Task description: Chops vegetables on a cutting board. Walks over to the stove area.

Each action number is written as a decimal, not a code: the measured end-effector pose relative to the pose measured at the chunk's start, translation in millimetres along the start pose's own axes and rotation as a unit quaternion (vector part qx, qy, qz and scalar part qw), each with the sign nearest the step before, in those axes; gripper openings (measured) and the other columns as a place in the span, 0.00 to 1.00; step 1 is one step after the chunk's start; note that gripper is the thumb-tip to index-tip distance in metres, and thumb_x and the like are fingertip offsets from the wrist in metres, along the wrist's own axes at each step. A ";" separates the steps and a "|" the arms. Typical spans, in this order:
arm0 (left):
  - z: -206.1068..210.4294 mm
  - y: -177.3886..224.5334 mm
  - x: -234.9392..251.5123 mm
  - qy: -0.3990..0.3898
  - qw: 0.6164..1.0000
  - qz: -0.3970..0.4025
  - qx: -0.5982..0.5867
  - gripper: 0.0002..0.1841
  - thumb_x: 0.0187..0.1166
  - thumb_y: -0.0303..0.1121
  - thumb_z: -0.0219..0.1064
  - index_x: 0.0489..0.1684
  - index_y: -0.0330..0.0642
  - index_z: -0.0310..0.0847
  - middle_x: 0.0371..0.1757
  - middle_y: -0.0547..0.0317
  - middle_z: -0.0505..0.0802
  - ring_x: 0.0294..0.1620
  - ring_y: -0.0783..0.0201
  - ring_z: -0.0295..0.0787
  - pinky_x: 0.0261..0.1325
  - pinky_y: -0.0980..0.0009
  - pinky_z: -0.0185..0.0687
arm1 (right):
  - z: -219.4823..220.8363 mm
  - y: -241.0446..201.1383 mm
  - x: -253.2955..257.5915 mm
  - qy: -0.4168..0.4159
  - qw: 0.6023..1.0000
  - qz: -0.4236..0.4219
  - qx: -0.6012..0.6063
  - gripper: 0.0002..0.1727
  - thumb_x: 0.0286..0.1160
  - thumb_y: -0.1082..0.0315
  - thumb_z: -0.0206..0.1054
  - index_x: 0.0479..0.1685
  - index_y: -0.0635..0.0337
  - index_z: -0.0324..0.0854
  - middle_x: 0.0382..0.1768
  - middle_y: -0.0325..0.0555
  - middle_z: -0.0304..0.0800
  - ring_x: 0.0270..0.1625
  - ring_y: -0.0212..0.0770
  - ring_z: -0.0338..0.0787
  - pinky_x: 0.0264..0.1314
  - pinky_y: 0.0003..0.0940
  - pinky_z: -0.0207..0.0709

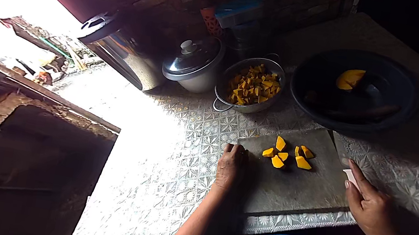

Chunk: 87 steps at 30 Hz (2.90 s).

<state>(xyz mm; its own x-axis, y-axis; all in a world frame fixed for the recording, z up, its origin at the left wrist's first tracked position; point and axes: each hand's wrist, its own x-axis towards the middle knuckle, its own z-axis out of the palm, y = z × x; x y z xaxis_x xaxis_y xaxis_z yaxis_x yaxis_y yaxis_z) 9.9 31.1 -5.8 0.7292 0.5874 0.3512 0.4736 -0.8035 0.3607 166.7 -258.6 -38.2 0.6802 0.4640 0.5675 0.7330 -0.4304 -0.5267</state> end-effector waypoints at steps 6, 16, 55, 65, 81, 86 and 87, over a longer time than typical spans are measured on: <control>-50.0 14.0 55.5 0.055 0.997 -0.007 -0.054 0.12 0.80 0.32 0.68 0.41 0.29 0.90 0.37 0.43 0.90 0.32 0.54 0.87 0.41 0.57 0.85 | 1.3 0.0 -1.9 0.018 1.000 -0.009 -0.024 0.28 0.81 0.61 0.53 0.74 0.68 0.82 0.24 0.58 0.92 0.16 0.51 0.84 0.22 0.45 0.77; -90.3 49.3 202.4 0.073 0.996 0.042 -0.009 0.27 0.91 0.52 0.53 0.72 0.43 0.83 0.84 0.35 0.72 0.84 0.33 0.66 0.80 0.38 0.64 | 2.8 2.3 -4.7 0.034 0.999 -0.010 -0.024 0.28 0.83 0.61 0.54 0.74 0.69 0.81 0.24 0.59 0.92 0.17 0.50 0.85 0.23 0.42 0.79; -30.6 45.0 65.9 -0.375 0.908 0.181 -0.036 0.20 0.74 0.26 0.70 0.66 0.44 0.88 0.69 0.46 0.89 0.75 0.44 0.80 0.79 0.48 0.70 | 7.6 2.0 -4.3 0.056 0.998 -0.014 -0.020 0.27 0.81 0.61 0.55 0.72 0.68 0.84 0.31 0.56 0.96 0.22 0.48 0.90 0.27 0.41 0.83; -35.3 39.7 1.2 -0.224 0.955 -0.055 -0.185 0.11 0.80 0.32 0.67 0.53 0.37 0.89 0.49 0.49 0.91 0.43 0.64 0.93 0.51 0.69 0.91 | 6.5 -0.1 -3.6 0.044 0.998 -0.015 -0.031 0.27 0.82 0.61 0.54 0.72 0.67 0.84 0.27 0.56 0.94 0.20 0.50 0.88 0.25 0.42 0.80; -36.7 6.9 -33.0 -0.165 0.970 0.129 -0.126 0.11 0.72 0.25 0.71 0.50 0.43 0.93 0.51 0.51 0.96 0.53 0.54 0.92 0.53 0.64 0.87 | 4.9 -65.1 -8.5 -0.086 0.986 -0.125 0.069 0.25 0.77 0.62 0.55 0.66 0.62 0.89 0.25 0.48 0.93 0.20 0.43 0.88 0.23 0.38 0.82; -17.9 16.6 -46.0 -0.057 0.981 0.147 -0.112 0.06 0.70 0.28 0.74 0.40 0.43 0.94 0.44 0.55 0.97 0.52 0.55 0.93 0.57 0.64 0.88 | 9.2 -78.6 -12.2 -0.134 0.975 -0.175 0.040 0.25 0.76 0.64 0.54 0.65 0.58 0.91 0.19 0.44 0.86 0.16 0.42 0.83 0.18 0.36 0.76; -15.3 17.7 -47.5 -0.043 0.981 0.152 -0.112 0.06 0.70 0.28 0.73 0.40 0.43 0.94 0.44 0.54 0.97 0.52 0.55 0.93 0.57 0.64 0.88 | 10.0 -80.0 -11.3 -0.141 0.973 -0.183 0.028 0.25 0.75 0.64 0.54 0.65 0.57 0.91 0.18 0.43 0.84 0.15 0.42 0.82 0.16 0.36 0.75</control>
<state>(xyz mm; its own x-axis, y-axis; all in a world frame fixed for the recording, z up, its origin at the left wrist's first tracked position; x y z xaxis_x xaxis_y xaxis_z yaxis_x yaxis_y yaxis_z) -23.9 -9.6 -2.8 0.8634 0.3067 0.4007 0.1153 -0.8930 0.4350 100.3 -221.6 -8.8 0.3410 0.7750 0.5321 0.9194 -0.1569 -0.3607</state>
